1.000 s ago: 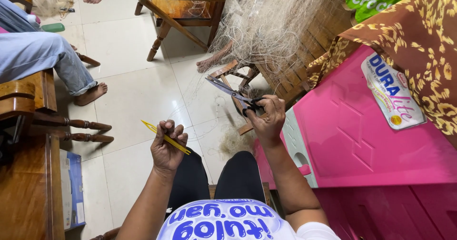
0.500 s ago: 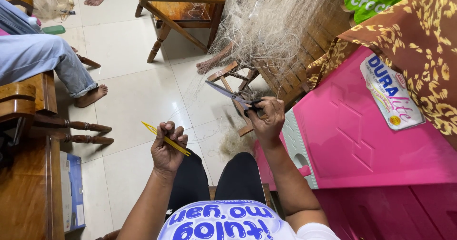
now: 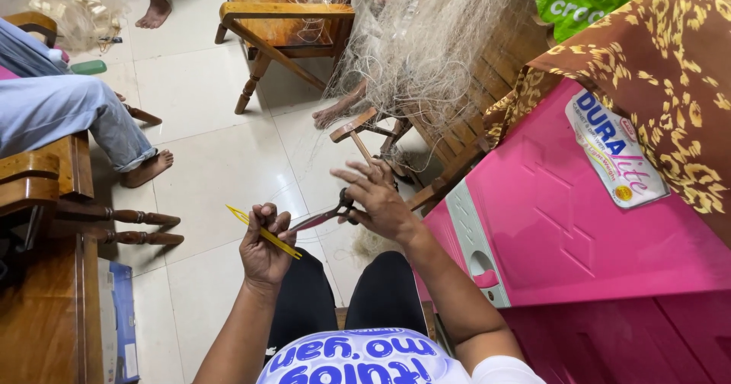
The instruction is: Repairing a fishing net by weaving nylon line using a plastic shuttle and cutting excess with scissors.
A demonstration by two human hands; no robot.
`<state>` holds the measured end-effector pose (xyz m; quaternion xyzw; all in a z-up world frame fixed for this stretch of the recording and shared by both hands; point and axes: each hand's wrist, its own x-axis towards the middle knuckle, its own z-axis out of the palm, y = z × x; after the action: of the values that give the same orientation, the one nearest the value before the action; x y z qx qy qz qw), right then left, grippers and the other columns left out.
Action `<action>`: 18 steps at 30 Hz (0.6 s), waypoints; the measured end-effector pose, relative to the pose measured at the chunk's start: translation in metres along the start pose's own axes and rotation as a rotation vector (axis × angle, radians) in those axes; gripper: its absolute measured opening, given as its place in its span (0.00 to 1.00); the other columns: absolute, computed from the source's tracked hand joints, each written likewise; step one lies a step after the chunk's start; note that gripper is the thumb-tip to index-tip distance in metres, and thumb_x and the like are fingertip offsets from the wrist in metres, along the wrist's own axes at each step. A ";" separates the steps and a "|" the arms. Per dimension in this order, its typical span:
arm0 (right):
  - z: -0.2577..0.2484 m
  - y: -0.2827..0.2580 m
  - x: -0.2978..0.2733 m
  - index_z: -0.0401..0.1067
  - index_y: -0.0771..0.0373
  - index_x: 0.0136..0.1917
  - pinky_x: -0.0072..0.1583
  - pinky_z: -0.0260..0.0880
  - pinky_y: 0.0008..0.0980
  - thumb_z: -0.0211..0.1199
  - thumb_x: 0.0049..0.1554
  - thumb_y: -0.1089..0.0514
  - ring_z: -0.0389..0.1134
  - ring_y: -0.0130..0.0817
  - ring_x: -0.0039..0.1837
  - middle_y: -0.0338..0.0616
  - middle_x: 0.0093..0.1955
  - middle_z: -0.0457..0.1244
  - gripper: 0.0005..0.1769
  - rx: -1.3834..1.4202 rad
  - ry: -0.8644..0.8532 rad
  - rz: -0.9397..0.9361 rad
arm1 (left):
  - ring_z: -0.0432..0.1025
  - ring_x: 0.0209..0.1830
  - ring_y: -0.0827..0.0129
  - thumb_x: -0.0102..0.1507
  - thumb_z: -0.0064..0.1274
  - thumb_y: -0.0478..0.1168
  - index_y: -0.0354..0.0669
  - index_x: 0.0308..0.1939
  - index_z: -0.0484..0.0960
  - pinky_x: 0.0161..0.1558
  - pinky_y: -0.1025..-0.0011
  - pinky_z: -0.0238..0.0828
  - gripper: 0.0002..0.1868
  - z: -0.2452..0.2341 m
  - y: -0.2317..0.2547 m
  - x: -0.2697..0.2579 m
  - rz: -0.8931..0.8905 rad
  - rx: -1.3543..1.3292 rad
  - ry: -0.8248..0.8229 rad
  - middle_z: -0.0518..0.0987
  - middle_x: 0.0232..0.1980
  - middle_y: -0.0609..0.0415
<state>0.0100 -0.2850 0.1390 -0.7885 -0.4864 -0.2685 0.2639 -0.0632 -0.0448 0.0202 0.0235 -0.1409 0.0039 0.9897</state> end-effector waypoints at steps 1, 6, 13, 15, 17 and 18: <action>0.000 0.001 -0.006 0.67 0.53 0.44 0.74 0.43 0.52 0.62 0.60 0.41 0.60 0.47 0.74 0.41 0.71 0.65 0.16 -0.001 0.002 0.000 | 0.59 0.41 0.77 0.76 0.33 0.46 0.53 0.58 0.83 0.43 0.77 0.65 0.19 -0.003 0.003 0.002 -0.001 0.001 -0.001 0.74 0.54 0.65; -0.009 -0.001 -0.034 0.64 0.54 0.45 0.74 0.44 0.62 0.52 0.66 0.41 0.66 0.45 0.65 0.43 0.59 0.64 0.17 -0.051 0.039 -0.014 | 0.61 0.43 0.76 0.77 0.34 0.47 0.56 0.59 0.83 0.46 0.77 0.64 0.19 -0.021 0.017 0.012 -0.005 0.081 0.045 0.76 0.57 0.65; -0.029 -0.029 -0.063 0.67 0.54 0.44 0.73 0.48 0.59 0.46 0.68 0.37 0.65 0.43 0.62 0.42 0.62 0.64 0.23 -0.151 0.026 0.086 | 0.68 0.48 0.76 0.76 0.36 0.48 0.58 0.59 0.83 0.56 0.70 0.67 0.18 -0.044 -0.006 0.043 -0.135 0.197 0.151 0.80 0.62 0.61; -0.035 -0.041 -0.066 0.68 0.54 0.45 0.72 0.47 0.61 0.48 0.67 0.38 0.64 0.43 0.63 0.42 0.64 0.64 0.21 -0.180 0.032 0.117 | 0.70 0.49 0.75 0.76 0.37 0.48 0.57 0.59 0.83 0.57 0.66 0.70 0.17 -0.045 -0.020 0.052 -0.192 0.232 0.189 0.80 0.62 0.58; -0.038 -0.051 -0.071 0.69 0.54 0.44 0.73 0.46 0.60 0.49 0.67 0.39 0.64 0.44 0.64 0.43 0.66 0.64 0.20 -0.196 0.037 0.142 | 0.73 0.50 0.71 0.75 0.40 0.47 0.55 0.56 0.84 0.57 0.65 0.73 0.16 -0.042 -0.035 0.060 -0.233 0.252 0.213 0.80 0.63 0.54; -0.040 -0.056 -0.073 0.69 0.54 0.44 0.73 0.45 0.60 0.50 0.66 0.40 0.64 0.44 0.66 0.44 0.68 0.64 0.19 -0.205 0.043 0.157 | 0.76 0.52 0.68 0.74 0.43 0.46 0.53 0.54 0.85 0.57 0.64 0.75 0.15 -0.040 -0.043 0.064 -0.263 0.276 0.235 0.79 0.65 0.49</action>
<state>-0.0758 -0.3361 0.1269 -0.8410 -0.3874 -0.3120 0.2128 0.0105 -0.0855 -0.0023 0.1761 -0.0186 -0.1034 0.9787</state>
